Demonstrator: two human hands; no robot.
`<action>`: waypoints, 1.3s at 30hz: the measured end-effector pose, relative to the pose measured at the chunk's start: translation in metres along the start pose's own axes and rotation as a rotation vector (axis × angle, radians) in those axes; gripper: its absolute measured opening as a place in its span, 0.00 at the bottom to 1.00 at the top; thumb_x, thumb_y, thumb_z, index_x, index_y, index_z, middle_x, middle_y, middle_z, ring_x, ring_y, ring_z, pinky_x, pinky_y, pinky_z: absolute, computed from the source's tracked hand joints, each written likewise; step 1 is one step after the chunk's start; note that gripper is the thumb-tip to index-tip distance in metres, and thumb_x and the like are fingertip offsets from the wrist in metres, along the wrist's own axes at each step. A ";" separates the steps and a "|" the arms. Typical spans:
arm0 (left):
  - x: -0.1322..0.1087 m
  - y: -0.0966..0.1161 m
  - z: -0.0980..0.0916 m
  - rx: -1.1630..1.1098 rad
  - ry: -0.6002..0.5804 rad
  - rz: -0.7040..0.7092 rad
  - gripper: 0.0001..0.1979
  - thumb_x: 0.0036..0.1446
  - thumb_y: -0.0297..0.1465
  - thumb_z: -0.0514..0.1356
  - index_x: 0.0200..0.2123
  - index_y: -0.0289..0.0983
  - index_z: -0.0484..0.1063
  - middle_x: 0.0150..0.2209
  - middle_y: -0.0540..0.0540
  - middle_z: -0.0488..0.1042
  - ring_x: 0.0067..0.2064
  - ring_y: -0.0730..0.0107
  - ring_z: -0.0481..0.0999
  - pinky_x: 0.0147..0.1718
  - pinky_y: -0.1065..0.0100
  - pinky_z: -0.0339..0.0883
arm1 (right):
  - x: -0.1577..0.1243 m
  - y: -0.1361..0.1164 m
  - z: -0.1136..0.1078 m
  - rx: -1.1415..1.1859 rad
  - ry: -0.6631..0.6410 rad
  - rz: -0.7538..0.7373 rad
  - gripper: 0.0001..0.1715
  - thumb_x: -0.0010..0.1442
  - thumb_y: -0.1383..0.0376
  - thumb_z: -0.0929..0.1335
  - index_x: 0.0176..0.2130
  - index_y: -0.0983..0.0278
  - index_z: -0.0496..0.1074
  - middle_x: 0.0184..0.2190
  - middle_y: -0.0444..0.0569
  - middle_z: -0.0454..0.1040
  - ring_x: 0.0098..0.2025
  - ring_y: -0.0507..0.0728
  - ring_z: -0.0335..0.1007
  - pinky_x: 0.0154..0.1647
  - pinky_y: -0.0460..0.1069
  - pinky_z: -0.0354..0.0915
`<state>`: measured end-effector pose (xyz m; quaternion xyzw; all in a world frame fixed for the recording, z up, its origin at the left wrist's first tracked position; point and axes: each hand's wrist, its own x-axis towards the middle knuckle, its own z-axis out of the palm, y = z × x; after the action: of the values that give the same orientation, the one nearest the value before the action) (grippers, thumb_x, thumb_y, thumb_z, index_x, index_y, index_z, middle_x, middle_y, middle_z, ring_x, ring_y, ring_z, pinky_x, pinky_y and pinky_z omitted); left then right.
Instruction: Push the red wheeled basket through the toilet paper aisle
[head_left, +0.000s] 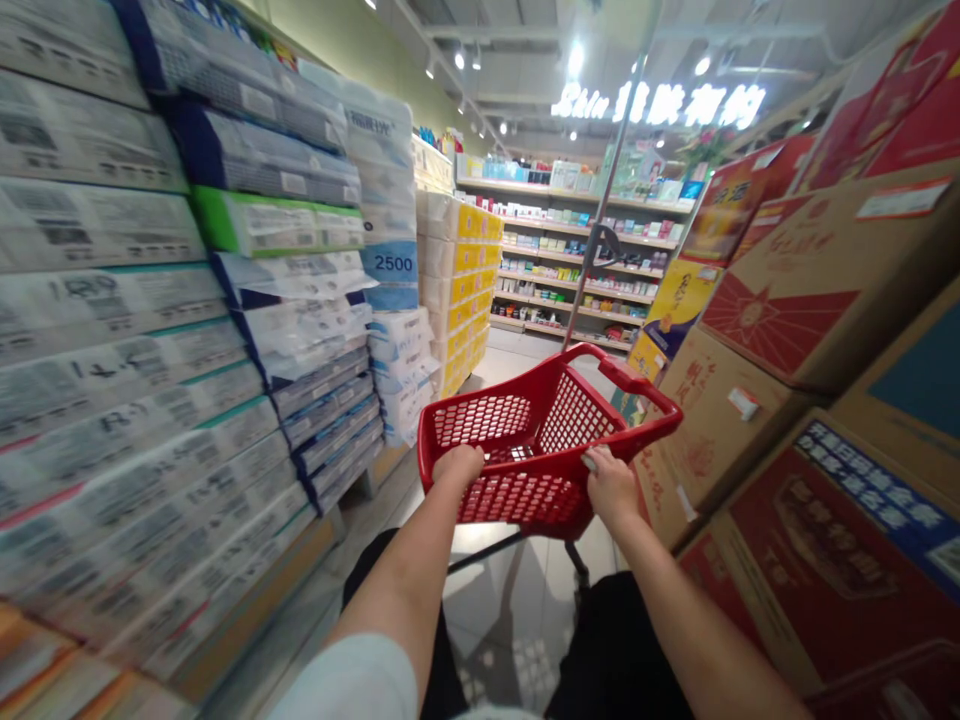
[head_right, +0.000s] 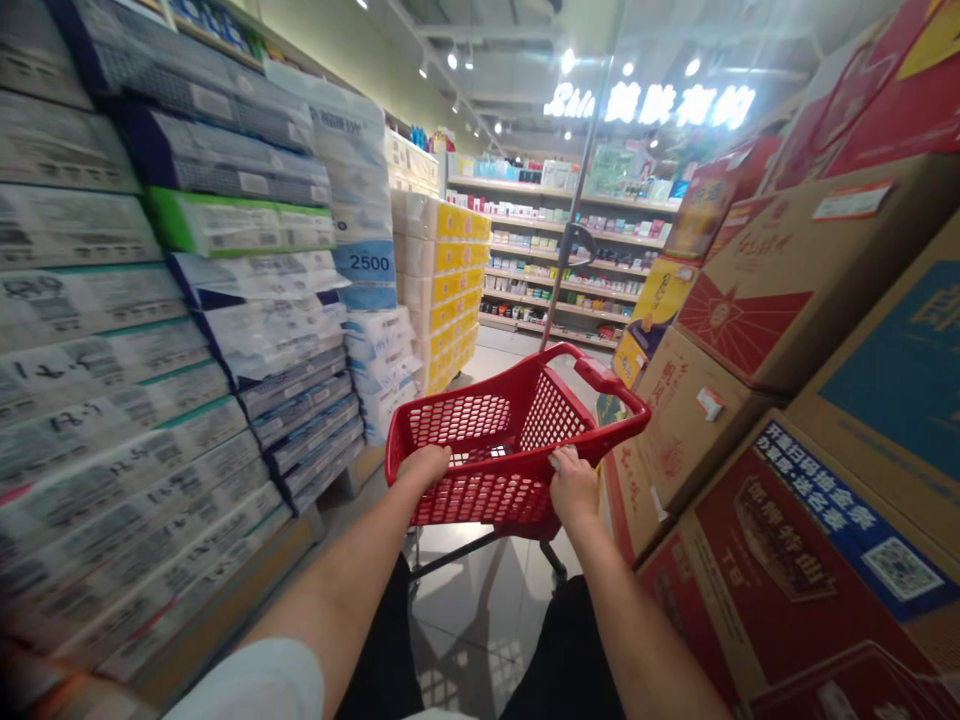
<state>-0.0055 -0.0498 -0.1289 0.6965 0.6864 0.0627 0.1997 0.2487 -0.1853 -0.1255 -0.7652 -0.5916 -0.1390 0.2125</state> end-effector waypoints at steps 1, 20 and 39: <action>0.000 0.000 0.000 -0.007 -0.010 -0.006 0.28 0.61 0.42 0.42 0.48 0.35 0.75 0.51 0.34 0.73 0.50 0.49 0.74 0.43 0.55 0.68 | 0.000 -0.002 0.000 -0.011 -0.017 -0.019 0.25 0.53 0.72 0.62 0.50 0.62 0.72 0.54 0.47 0.70 0.45 0.57 0.69 0.48 0.50 0.59; -0.002 0.000 -0.002 -0.026 -0.041 0.000 0.28 0.61 0.41 0.41 0.49 0.35 0.74 0.52 0.34 0.72 0.50 0.49 0.73 0.44 0.55 0.67 | 0.003 -0.010 -0.006 0.040 -0.034 -0.019 0.19 0.55 0.70 0.62 0.43 0.58 0.75 0.48 0.44 0.74 0.41 0.55 0.70 0.43 0.49 0.60; -0.013 0.001 -0.005 -0.045 -0.025 -0.037 0.28 0.62 0.41 0.41 0.48 0.34 0.75 0.50 0.33 0.73 0.51 0.49 0.73 0.45 0.53 0.66 | -0.014 -0.090 0.011 0.114 -0.266 -0.309 0.20 0.55 0.71 0.62 0.45 0.58 0.74 0.50 0.46 0.72 0.45 0.54 0.69 0.47 0.48 0.59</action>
<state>-0.0070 -0.0617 -0.1210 0.6796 0.6952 0.0656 0.2248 0.1576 -0.1727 -0.1267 -0.6636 -0.7317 -0.0341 0.1516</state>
